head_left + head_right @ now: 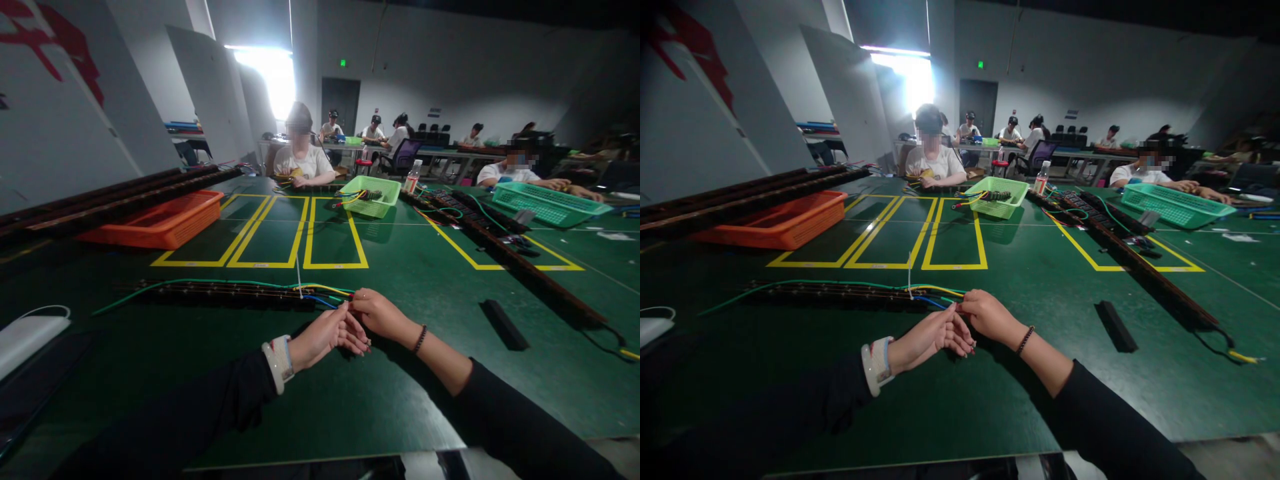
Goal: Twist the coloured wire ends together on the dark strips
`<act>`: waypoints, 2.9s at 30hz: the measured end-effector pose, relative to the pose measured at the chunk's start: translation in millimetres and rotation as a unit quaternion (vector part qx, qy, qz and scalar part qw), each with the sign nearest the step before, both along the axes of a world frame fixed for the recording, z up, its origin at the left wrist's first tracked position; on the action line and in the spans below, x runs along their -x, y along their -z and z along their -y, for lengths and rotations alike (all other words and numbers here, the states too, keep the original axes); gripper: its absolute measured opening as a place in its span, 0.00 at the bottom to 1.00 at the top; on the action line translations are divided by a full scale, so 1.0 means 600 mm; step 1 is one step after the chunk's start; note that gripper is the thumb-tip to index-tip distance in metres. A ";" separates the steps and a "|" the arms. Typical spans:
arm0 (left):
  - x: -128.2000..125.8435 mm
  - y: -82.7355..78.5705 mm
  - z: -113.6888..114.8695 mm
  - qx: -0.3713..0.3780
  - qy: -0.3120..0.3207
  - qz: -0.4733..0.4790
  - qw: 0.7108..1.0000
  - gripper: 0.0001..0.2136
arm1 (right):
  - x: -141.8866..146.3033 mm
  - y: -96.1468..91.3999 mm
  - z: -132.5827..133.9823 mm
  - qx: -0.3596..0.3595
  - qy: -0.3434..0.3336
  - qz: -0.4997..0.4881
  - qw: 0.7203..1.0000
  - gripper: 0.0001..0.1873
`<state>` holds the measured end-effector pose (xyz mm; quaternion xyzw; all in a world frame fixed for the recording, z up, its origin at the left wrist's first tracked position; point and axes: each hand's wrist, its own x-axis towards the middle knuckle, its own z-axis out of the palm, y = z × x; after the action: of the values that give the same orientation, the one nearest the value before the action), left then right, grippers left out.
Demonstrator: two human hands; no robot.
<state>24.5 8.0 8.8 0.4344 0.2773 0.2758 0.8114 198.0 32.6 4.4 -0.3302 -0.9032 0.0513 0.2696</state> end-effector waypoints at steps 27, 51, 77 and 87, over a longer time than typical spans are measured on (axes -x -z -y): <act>-0.002 -0.002 0.002 -0.017 0.022 -0.008 1.000 0.22 | 0.050 -0.042 -0.098 0.268 0.022 0.084 0.960 0.26; 0.000 -0.002 -0.007 0.130 -0.066 0.101 0.984 0.29 | 0.059 -0.072 -0.089 0.286 0.040 0.111 0.951 0.10; -0.010 -0.001 -0.007 0.203 -0.281 0.133 0.929 0.08 | 0.097 -0.073 0.038 -0.106 0.096 0.294 0.945 0.11; -0.003 0.007 -0.006 0.143 -0.218 0.126 0.957 0.12 | 0.069 -0.124 0.063 0.006 0.135 0.287 0.948 0.13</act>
<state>26.4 11.5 4.7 0.2051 0.2969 0.4558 0.8136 156.5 -5.0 78.5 -0.4517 -0.8888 -0.0774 0.0013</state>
